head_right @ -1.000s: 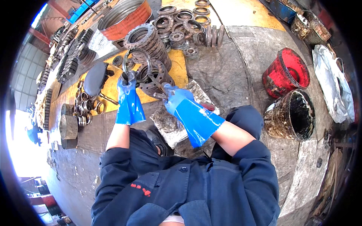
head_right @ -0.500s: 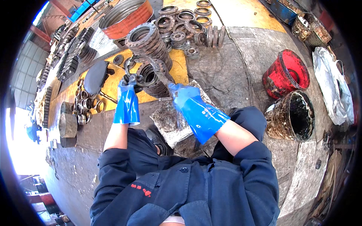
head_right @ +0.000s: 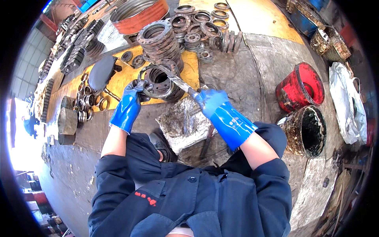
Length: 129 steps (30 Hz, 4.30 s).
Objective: The person cleans large metal rings and components by applying grease or solvent with a brush and using a hammer to tap off loose debris.
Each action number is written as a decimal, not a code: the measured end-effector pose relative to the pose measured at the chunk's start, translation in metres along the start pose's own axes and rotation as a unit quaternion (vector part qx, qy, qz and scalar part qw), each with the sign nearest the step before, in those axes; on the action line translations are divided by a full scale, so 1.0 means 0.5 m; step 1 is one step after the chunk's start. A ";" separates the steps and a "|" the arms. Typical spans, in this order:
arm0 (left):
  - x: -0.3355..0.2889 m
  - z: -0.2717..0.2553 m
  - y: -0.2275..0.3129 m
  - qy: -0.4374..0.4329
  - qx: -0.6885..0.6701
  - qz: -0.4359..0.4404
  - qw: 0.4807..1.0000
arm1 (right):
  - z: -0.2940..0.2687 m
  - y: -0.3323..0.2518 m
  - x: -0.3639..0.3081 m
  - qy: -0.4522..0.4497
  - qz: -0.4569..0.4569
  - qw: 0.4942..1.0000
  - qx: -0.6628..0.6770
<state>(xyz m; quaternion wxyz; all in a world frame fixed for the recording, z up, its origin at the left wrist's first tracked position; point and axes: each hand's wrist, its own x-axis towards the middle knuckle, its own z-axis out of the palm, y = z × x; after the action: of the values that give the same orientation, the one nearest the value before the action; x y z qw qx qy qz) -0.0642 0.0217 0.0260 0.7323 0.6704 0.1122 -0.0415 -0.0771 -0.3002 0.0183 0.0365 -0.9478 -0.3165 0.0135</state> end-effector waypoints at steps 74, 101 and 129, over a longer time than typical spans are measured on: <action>-0.021 0.084 -0.009 -0.227 0.203 0.050 0.951 | 0.084 0.272 -1.078 0.572 0.548 -0.069 0.606; 0.000 0.084 0.072 -0.105 0.044 0.098 0.989 | -0.170 0.047 -0.034 0.170 -0.127 0.976 0.044; 0.017 0.018 -0.033 -0.156 0.253 0.020 0.955 | -0.071 0.088 0.007 0.138 -0.173 0.969 0.110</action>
<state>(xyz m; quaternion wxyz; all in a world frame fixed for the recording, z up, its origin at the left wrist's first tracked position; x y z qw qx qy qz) -0.0583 0.0118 0.0087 0.5477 0.8209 -0.0315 -0.1582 -0.0464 -0.3353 0.0501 0.1854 -0.8616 -0.4640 -0.0897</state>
